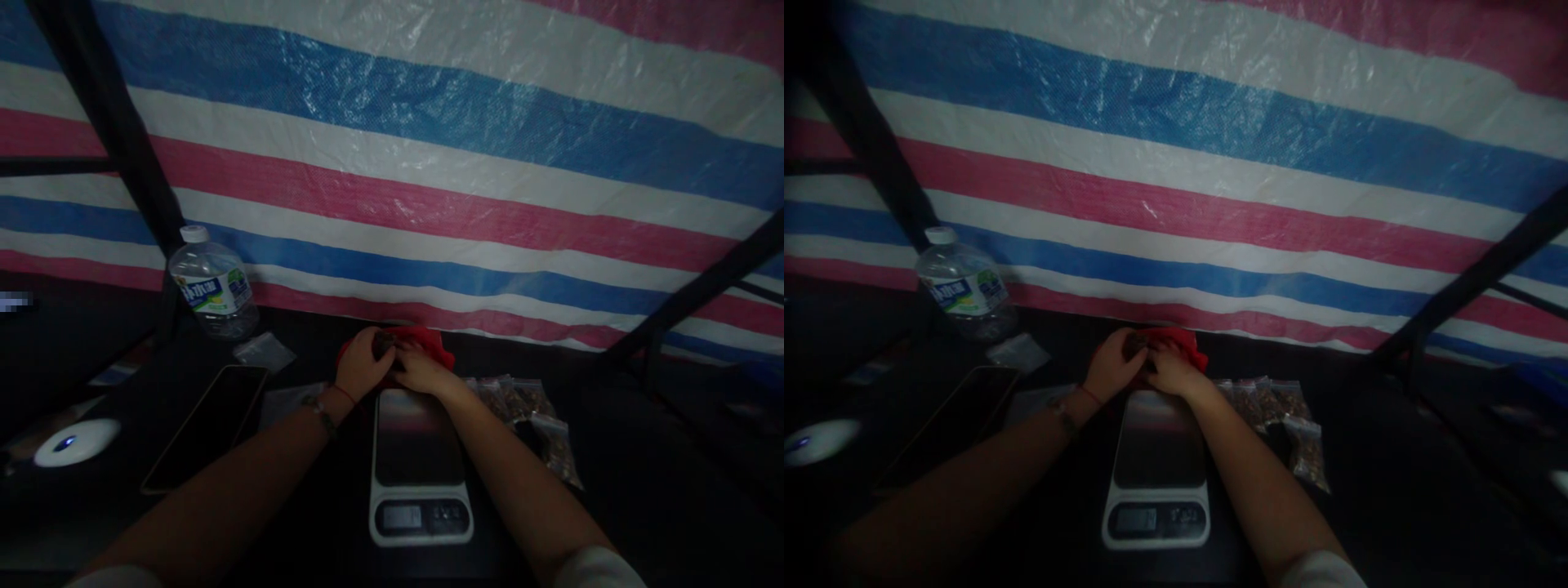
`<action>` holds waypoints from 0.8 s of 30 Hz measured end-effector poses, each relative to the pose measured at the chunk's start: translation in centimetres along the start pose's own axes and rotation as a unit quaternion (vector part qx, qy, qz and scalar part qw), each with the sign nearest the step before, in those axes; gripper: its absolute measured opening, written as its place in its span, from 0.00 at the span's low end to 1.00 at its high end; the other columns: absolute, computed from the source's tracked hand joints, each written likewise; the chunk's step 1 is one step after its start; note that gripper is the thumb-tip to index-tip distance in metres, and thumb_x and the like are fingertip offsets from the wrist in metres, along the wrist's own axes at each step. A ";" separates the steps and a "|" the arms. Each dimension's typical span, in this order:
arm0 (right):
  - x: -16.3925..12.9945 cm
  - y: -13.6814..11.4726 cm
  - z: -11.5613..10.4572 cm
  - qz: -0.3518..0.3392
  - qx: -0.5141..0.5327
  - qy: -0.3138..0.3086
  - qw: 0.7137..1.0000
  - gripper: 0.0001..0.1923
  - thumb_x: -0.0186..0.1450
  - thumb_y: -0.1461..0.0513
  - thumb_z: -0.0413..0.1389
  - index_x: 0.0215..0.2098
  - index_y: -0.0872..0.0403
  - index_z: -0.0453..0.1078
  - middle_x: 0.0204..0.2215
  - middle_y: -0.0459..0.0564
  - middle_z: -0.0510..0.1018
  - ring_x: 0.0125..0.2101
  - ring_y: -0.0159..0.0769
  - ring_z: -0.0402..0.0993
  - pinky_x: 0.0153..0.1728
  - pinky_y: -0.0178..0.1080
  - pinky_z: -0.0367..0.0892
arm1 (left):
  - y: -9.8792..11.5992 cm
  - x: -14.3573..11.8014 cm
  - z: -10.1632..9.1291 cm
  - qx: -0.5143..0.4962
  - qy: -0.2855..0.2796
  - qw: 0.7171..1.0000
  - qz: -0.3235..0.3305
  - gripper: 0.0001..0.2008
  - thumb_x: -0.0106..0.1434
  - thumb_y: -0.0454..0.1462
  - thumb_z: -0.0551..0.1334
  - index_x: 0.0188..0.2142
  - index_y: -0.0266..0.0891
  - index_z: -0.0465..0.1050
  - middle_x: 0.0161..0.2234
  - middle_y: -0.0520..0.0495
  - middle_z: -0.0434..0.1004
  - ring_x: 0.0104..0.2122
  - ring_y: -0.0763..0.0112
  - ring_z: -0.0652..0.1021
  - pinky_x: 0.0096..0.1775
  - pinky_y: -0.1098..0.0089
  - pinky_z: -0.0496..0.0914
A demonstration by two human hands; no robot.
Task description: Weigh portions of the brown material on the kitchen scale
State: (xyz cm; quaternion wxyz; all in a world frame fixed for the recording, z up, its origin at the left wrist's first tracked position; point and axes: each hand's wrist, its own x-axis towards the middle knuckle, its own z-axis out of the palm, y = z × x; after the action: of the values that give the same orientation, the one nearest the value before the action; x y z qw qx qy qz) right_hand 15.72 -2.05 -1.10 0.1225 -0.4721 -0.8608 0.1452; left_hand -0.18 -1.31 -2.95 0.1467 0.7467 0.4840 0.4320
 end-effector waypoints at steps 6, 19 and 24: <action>0.2 -0.1 -1.2 -0.011 -0.008 -0.046 0.999 0.18 0.60 0.69 0.53 0.48 0.55 0.74 0.49 0.55 0.76 0.50 0.40 0.71 0.52 0.40 0.62 | -0.2 0.0 -0.1 0.006 -0.005 1.000 -0.002 0.13 0.60 0.40 0.59 0.44 0.39 0.67 0.43 0.45 0.74 0.45 0.63 0.75 0.49 0.63 0.69; -1.1 0.3 -2.6 0.113 -0.053 -0.100 0.987 0.18 0.57 0.64 0.59 0.46 0.54 0.75 0.42 0.53 0.80 0.40 0.40 0.76 0.39 0.34 0.66 | -0.1 -0.2 -0.3 0.033 -0.033 0.999 0.017 0.15 0.59 0.42 0.61 0.44 0.40 0.69 0.43 0.45 0.76 0.44 0.62 0.76 0.48 0.64 0.70; -0.9 0.3 -2.7 0.121 -0.082 -0.080 0.986 0.16 0.58 0.66 0.56 0.45 0.56 0.75 0.42 0.55 0.80 0.41 0.40 0.76 0.40 0.35 0.65 | -0.1 -0.3 -0.2 0.040 -0.029 0.998 0.031 0.16 0.58 0.41 0.61 0.44 0.38 0.69 0.43 0.44 0.76 0.43 0.61 0.76 0.47 0.63 0.71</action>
State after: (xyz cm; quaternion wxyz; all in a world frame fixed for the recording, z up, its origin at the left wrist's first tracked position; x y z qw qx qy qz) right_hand 17.32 -2.30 1.23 -0.0044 -0.5685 -0.8131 0.1249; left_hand -0.43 -1.54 -3.08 0.1170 0.7789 0.4731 0.3948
